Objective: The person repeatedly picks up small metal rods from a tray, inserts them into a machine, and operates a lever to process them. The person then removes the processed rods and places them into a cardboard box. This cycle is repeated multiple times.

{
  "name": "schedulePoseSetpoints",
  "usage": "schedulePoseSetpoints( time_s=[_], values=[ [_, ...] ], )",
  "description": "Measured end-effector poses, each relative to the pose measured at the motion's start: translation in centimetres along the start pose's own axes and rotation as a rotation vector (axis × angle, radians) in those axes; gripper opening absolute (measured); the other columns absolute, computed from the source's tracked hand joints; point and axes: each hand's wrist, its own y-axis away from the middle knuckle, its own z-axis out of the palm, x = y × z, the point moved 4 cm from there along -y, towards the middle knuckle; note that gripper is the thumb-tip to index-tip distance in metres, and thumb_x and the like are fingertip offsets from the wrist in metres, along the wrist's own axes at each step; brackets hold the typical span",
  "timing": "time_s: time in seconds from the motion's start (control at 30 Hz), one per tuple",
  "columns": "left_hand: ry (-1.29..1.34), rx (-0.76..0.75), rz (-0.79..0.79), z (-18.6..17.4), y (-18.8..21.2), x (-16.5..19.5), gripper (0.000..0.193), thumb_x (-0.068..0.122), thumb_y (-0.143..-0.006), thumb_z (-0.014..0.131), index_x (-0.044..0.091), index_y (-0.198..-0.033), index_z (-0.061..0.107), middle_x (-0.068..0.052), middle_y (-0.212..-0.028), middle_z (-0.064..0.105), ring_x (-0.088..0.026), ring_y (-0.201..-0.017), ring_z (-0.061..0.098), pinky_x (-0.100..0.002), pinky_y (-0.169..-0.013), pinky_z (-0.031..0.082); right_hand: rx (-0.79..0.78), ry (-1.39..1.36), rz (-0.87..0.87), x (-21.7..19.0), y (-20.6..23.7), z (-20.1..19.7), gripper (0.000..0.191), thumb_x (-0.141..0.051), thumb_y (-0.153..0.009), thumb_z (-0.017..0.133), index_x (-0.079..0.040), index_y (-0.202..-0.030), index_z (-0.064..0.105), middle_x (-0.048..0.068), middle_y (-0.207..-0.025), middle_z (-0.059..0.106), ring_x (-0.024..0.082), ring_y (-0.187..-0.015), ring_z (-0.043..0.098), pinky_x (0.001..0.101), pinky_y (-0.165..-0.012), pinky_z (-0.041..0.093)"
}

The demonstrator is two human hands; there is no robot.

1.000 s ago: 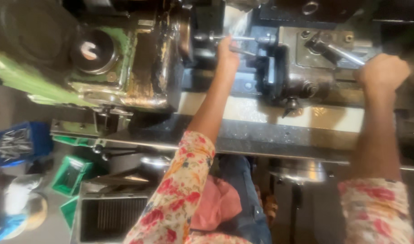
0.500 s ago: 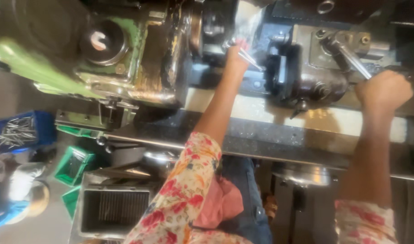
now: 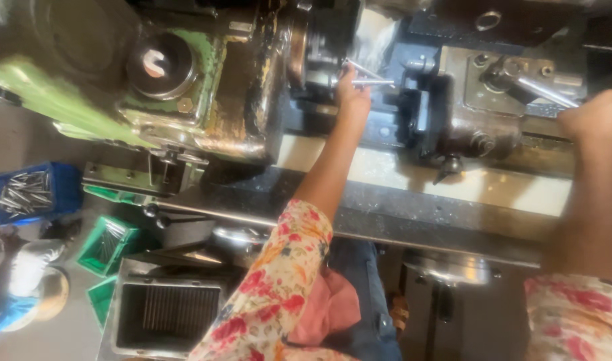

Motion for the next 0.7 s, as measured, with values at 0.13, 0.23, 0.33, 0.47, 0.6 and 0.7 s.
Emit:
schedulePoseSetpoints(
  time_s=[0.13,0.23,0.33,0.47,0.6,0.7],
  values=[
    [-0.352,-0.109,0.037,0.2,0.3,-0.2,0.072,-0.014,-0.088,0.064,0.004,-0.154,0.041,-0.008,-0.116,0.065,-0.018,-0.093,0.065,-0.029,-0.072,0.055,-0.043,-0.043,0.032,0.5,-0.1,0.4,0.029,-0.017,-0.076,0.084,0.005,-0.095,0.078,0.026,-0.093,0.075,0.037,-0.078,0.075,0.0482,-0.067,0.058],
    [0.759,0.200,-0.512,0.1,0.6,-1.8,0.062,0.013,-0.095,0.067,0.002,-0.151,0.045,-0.006,-0.107,0.061,-0.017,-0.089,0.061,-0.031,-0.067,0.054,0.122,-0.011,-0.145,-0.1,0.0,-0.3,0.040,-0.015,-0.068,0.086,-0.001,-0.105,0.080,0.024,-0.092,0.075,0.035,-0.074,0.073,0.0452,-0.061,0.057],
    [-0.348,-0.106,0.189,0.4,0.3,1.5,0.065,-0.006,-0.087,0.065,0.002,-0.150,0.048,-0.009,-0.113,0.065,-0.016,-0.090,0.066,-0.029,-0.068,0.057,0.048,-0.013,-0.061,0.1,0.1,0.0,0.031,-0.015,-0.077,0.086,0.000,-0.103,0.080,0.024,-0.090,0.075,0.036,-0.074,0.073,0.0474,-0.063,0.057],
    [-0.505,-0.078,0.000,-1.3,0.7,1.1,0.059,0.005,-0.093,0.069,0.006,-0.149,0.050,-0.015,-0.119,0.064,-0.023,-0.092,0.067,-0.031,-0.072,0.055,-0.020,-0.072,0.073,0.2,0.5,0.1,0.024,-0.010,-0.080,0.080,0.004,-0.100,0.077,0.025,-0.088,0.075,0.037,-0.074,0.074,0.0494,-0.060,0.058],
    [-0.395,-0.153,0.174,-1.7,0.4,1.3,0.061,0.001,-0.090,0.071,0.003,-0.147,0.048,-0.015,-0.136,0.056,-0.022,-0.106,0.068,-0.029,-0.082,0.060,0.022,-0.060,0.018,0.2,0.6,-0.1,0.024,-0.006,-0.077,0.079,0.004,-0.099,0.077,0.026,-0.089,0.074,0.037,-0.074,0.074,0.0483,-0.059,0.057],
    [-0.457,-0.103,0.117,-1.7,-0.2,0.7,0.064,0.006,-0.086,0.073,0.004,-0.146,0.050,-0.016,-0.137,0.057,-0.023,-0.108,0.068,-0.030,-0.082,0.060,0.019,-0.038,-0.007,0.4,0.4,0.1,0.026,-0.011,-0.079,0.082,0.003,-0.100,0.077,0.025,-0.089,0.074,0.037,-0.074,0.073,0.0486,-0.060,0.056]
  ],
)
